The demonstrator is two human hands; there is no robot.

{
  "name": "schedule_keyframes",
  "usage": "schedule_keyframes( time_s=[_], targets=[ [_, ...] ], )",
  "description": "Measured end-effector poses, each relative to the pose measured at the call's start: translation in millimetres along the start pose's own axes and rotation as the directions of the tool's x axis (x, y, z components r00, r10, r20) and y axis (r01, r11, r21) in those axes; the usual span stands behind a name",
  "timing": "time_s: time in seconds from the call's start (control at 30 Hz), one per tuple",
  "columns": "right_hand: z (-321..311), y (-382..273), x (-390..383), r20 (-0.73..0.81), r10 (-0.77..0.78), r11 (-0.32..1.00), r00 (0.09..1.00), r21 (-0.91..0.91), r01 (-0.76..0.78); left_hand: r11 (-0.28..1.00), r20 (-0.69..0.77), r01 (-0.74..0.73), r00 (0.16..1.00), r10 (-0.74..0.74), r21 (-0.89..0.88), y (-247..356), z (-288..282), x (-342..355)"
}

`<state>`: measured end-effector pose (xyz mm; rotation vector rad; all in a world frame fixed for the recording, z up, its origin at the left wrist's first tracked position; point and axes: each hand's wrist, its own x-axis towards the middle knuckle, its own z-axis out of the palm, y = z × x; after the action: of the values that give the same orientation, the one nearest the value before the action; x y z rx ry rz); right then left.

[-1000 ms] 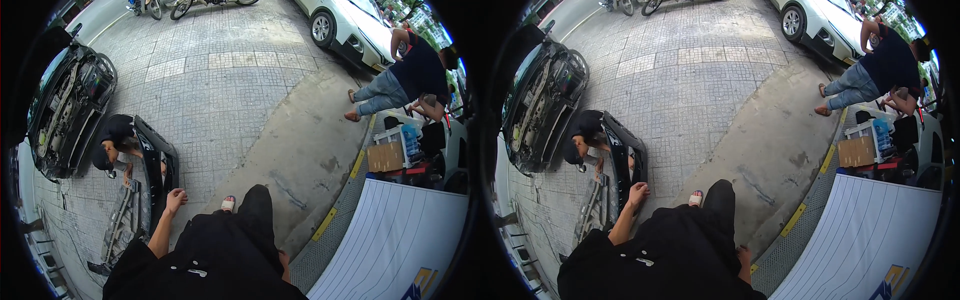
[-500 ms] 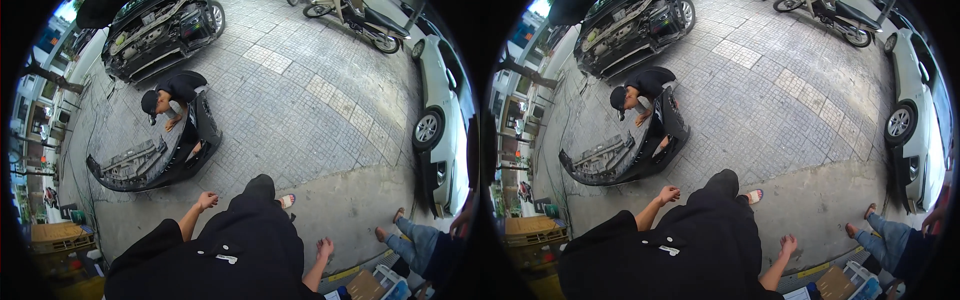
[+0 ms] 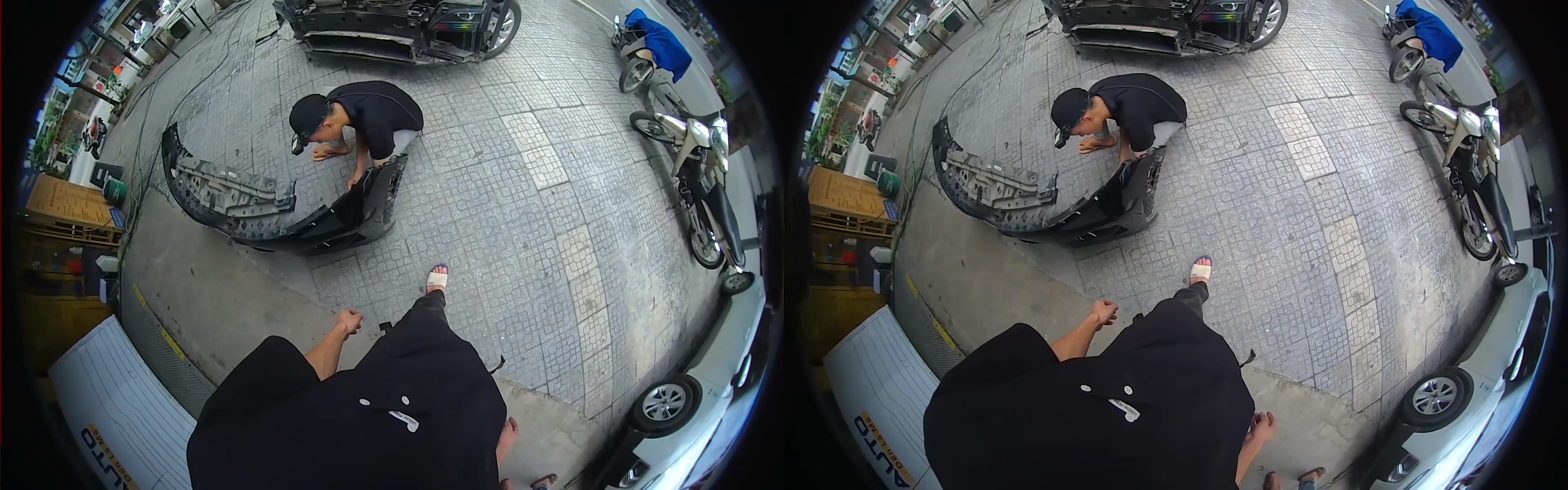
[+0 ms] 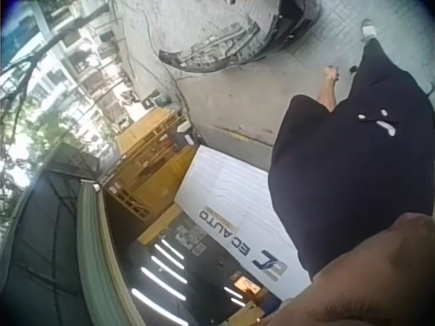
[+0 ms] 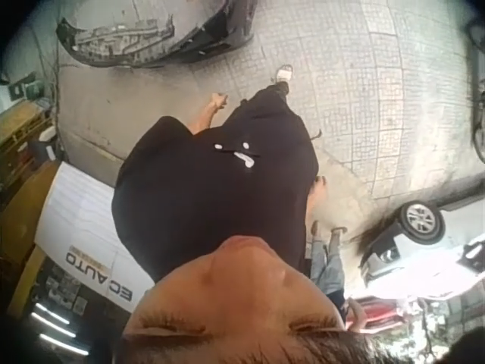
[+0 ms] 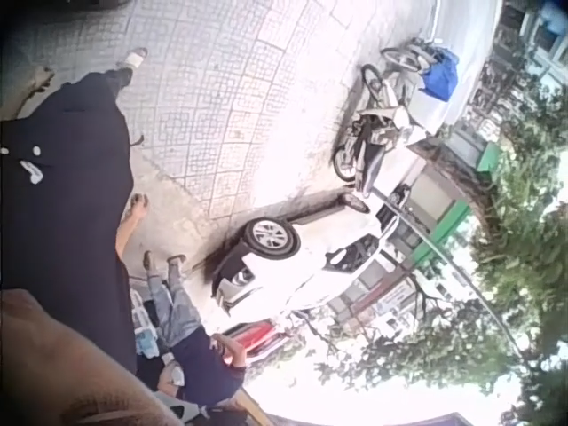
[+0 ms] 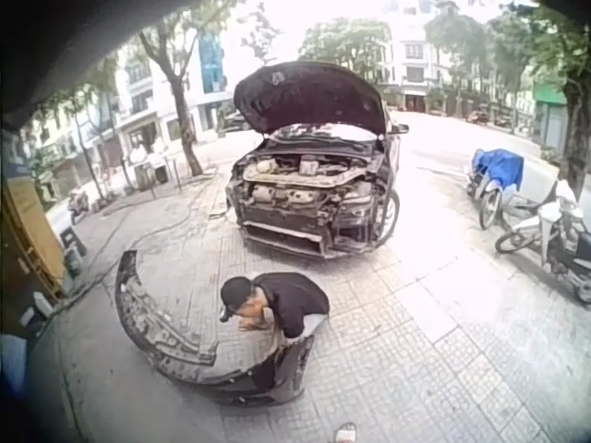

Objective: Inspecting and preparing a car bumper for repair or installation.

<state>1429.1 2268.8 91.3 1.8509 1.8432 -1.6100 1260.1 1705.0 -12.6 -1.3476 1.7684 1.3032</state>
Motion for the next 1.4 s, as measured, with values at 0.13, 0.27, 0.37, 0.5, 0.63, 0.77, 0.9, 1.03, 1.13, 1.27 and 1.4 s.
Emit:
schedule_keyframes(
  time_s=[0.13,0.27,0.37,0.5,0.63,0.77,0.9,1.03,1.13,1.27,1.4],
  targets=[
    [13,55,169,0.126,-0.112,0.795,0.986,-0.584,0.165,0.96,0.008,-0.2,0.979,0.205,-0.195,138,27,19],
    [11,12,210,0.226,-0.077,0.752,0.971,-0.626,0.205,0.831,0.118,-0.327,0.901,0.418,-0.45,276,29,-24],
    [54,-67,262,0.356,-0.062,0.715,0.932,-0.636,0.29,0.774,0.143,-0.324,0.873,0.466,-0.543,313,16,-35],
    [184,-285,221,0.434,0.034,0.687,0.9,-0.665,0.294,0.774,-0.07,-0.137,0.99,0.119,-0.618,245,17,-5],
    [350,-450,230,0.425,0.15,0.766,0.893,-0.62,0.167,0.63,-0.238,0.076,0.886,-0.398,-0.773,128,45,-31],
    [530,-585,281,0.597,0.111,0.689,0.795,-0.623,0.372,0.426,-0.405,-0.14,0.659,-0.634,-0.894,116,97,-126],
    [739,-713,256,0.85,0.323,0.426,0.417,-0.524,0.737,0.072,-0.201,-0.25,0.54,-0.818,-0.966,197,218,-201],
    [865,-742,178,0.811,0.478,0.089,0.338,-0.428,0.9,0.032,-0.225,-0.374,0.487,-0.844,-0.927,276,352,-213],
    [903,-713,134,0.75,0.567,-0.107,0.341,-0.344,0.933,-0.222,-0.029,-0.572,0.396,-0.918,-0.79,333,453,-208],
    [900,-613,63,0.522,0.81,-0.233,0.268,-0.132,0.963,-0.43,0.299,-0.696,0.31,-0.902,-0.575,396,617,-189],
    [797,-494,-15,0.321,0.941,-0.232,0.109,0.378,0.896,-0.523,0.593,-0.833,0.333,-0.733,-0.179,466,763,-164]
  ],
)
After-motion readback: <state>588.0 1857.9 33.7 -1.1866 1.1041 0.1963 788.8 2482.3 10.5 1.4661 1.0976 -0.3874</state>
